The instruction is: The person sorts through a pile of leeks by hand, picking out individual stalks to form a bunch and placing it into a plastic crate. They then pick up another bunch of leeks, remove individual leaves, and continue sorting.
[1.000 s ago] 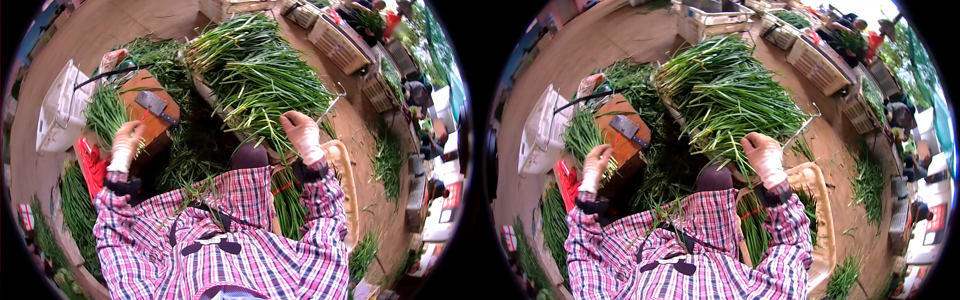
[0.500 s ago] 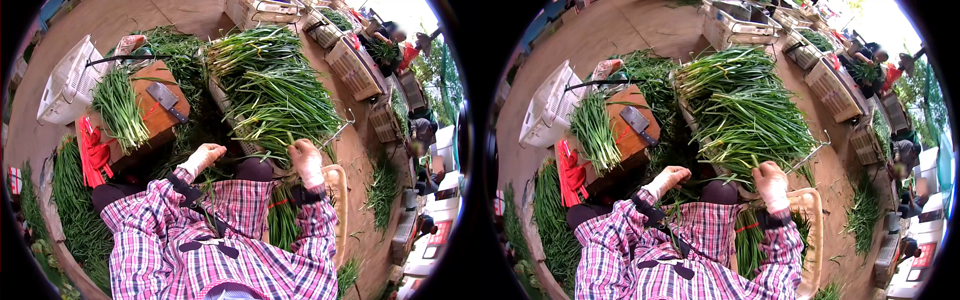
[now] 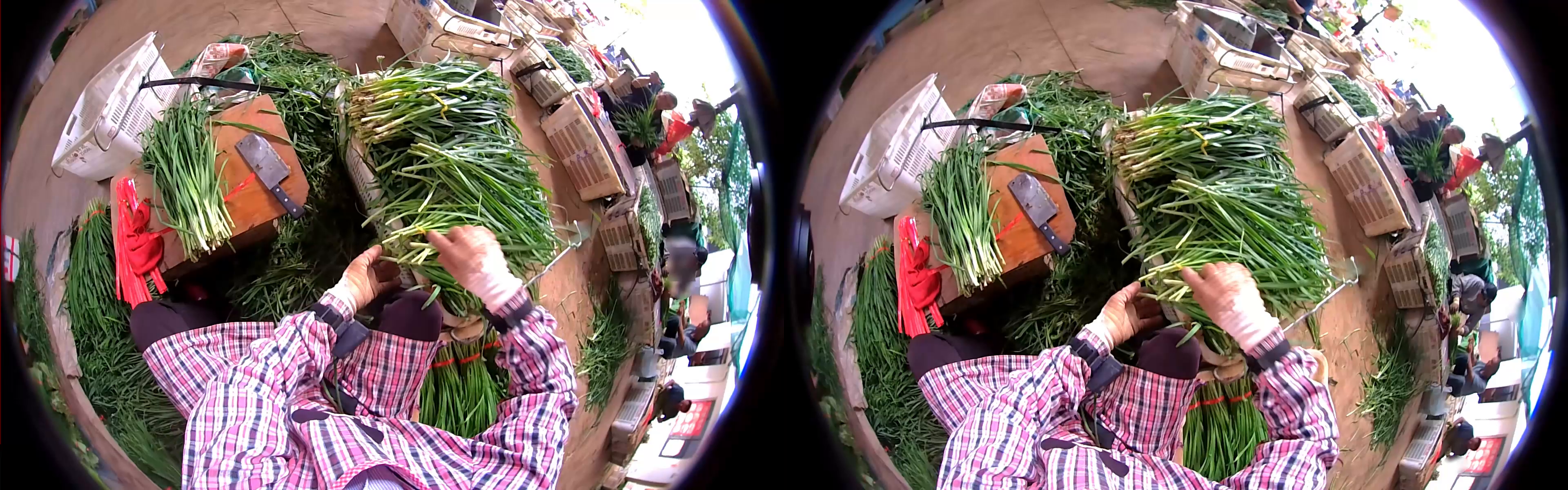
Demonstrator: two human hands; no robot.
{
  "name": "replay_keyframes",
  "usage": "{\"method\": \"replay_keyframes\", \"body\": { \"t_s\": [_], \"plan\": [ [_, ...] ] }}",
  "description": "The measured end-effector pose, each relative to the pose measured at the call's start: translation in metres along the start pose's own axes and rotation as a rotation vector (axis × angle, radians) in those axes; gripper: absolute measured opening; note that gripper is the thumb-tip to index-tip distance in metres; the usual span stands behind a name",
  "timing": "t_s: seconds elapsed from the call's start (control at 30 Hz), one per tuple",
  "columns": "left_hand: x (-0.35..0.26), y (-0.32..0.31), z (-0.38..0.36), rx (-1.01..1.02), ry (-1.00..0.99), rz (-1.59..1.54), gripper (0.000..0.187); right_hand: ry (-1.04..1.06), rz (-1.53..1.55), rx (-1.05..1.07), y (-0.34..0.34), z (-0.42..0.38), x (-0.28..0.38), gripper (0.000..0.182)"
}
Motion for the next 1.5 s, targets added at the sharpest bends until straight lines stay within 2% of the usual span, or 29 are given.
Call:
{"method": "replay_keyframes", "body": {
  "t_s": [0.03,0.07,0.1,0.17,0.3,0.37,0.43,0.47,0.57,0.6,0.63,0.7,0.73,0.77,0.8,0.83,0.9,1.03,1.07,1.1,1.17,1.2,1.23,1.3,1.33,1.37,1.4,1.5],
  "plan": [
    [0.0,-0.005,-0.003,0.025,-0.031,0.005,0.042,0.07,0.015,0.011,-0.009,0.01,0.001,0.054],
    [0.002,-0.008,-0.005,-0.034,-0.044,-0.012,0.039,0.081,-0.001,0.148,-0.022,0.019,-0.002,0.073],
    [0.003,-0.009,-0.008,-0.049,-0.052,-0.048,0.034,0.117,-0.025,0.182,-0.032,0.026,-0.006,0.084],
    [0.007,-0.01,-0.012,-0.08,-0.12,-0.057,0.029,0.149,-0.027,0.147,-0.046,0.041,-0.017,0.091],
    [0.004,-0.023,-0.015,-0.118,-0.163,-0.182,0.027,0.07,0.185,0.194,-0.055,0.072,-0.029,0.093],
    [0.002,-0.03,-0.017,-0.151,-0.248,-0.196,0.03,0.024,0.352,0.161,-0.057,0.081,-0.032,0.095],
    [-0.002,-0.039,-0.021,-0.139,-0.318,-0.219,0.033,-0.032,0.359,0.211,-0.063,0.086,-0.031,0.097],
    [-0.002,-0.045,-0.022,-0.142,-0.311,-0.265,0.038,0.001,0.309,0.177,-0.067,0.085,-0.029,0.096],
    [-0.001,-0.053,-0.023,-0.06,-0.332,-0.349,0.038,0.019,0.12,0.282,-0.066,0.083,-0.022,0.094],
    [0.003,-0.051,-0.021,-0.037,-0.318,-0.345,0.037,0.014,-0.021,0.37,-0.069,0.083,-0.018,0.089],
    [0.006,-0.05,-0.019,-0.01,-0.303,-0.341,0.037,0.027,-0.067,0.277,-0.075,0.077,-0.016,0.075],
    [0.012,-0.053,-0.02,0.076,-0.278,-0.313,0.036,0.016,-0.041,0.283,-0.078,0.072,-0.012,0.054],
    [0.014,-0.055,-0.023,0.134,-0.268,-0.287,0.035,0.019,-0.021,0.129,-0.072,0.071,-0.007,0.043],
    [0.015,-0.056,-0.025,0.192,-0.258,-0.259,0.034,-0.01,0.029,0.132,-0.072,0.069,0.0,0.041],
    [0.015,-0.063,-0.03,0.085,-0.265,-0.245,0.035,0.004,0.013,0.159,-0.067,0.067,0.014,0.037],
    [0.018,-0.061,-0.023,0.286,-0.249,-0.244,0.038,0.016,-0.006,0.187,-0.065,0.063,0.028,0.032],
    [0.023,-0.057,-0.019,0.292,-0.201,-0.324,0.042,-0.07,0.023,0.119,-0.064,0.055,0.049,0.019],
    [0.016,-0.059,-0.028,0.126,-0.344,-0.186,0.042,-0.107,0.384,0.129,-0.039,0.04,0.06,0.036],
    [0.015,-0.061,-0.027,0.119,-0.322,-0.238,0.036,-0.07,0.406,0.069,-0.031,0.035,0.061,0.047],
    [0.009,-0.065,-0.029,0.03,-0.388,-0.211,0.029,-0.061,0.448,0.172,-0.028,0.031,0.059,0.052],
    [0.003,-0.07,-0.03,0.072,-0.393,-0.24,0.023,0.01,0.608,0.127,-0.005,0.03,0.046,0.062],
    [0.001,-0.073,-0.031,0.001,-0.41,-0.282,0.018,0.05,0.683,0.136,0.007,0.031,0.033,0.072],
    [0.0,-0.067,-0.023,-0.03,-0.427,-0.276,0.018,-0.008,0.719,0.103,0.006,0.035,0.018,0.079],
    [0.006,-0.063,-0.018,0.024,-0.36,-0.263,0.019,-0.152,0.421,-0.116,0.025,0.048,-0.011,0.08],
    [0.008,-0.063,-0.016,0.024,-0.376,-0.256,0.025,-0.182,0.329,-0.114,0.015,0.055,-0.029,0.085],
    [0.009,-0.061,-0.015,0.02,-0.352,-0.216,0.021,-0.211,0.236,-0.113,-0.002,0.061,-0.048,0.092],
    [0.01,-0.065,-0.019,0.009,-0.369,-0.201,0.019,-0.252,0.131,0.013,-0.021,0.067,-0.064,0.101],
    [0.008,-0.07,-0.023,-0.012,-0.399,-0.228,0.015,-0.222,0.102,0.083,-0.043,0.088,-0.083,0.1]
  ]
}}
Point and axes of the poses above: each hand's wrist, its own z-axis towards the middle knuckle, its own y-axis out of the back of the hand, x = y × z, the point moved 4 cm from there along z, towards the middle knuckle, and after that the axes turned 2 degrees about -z, right-handed, at the moved point
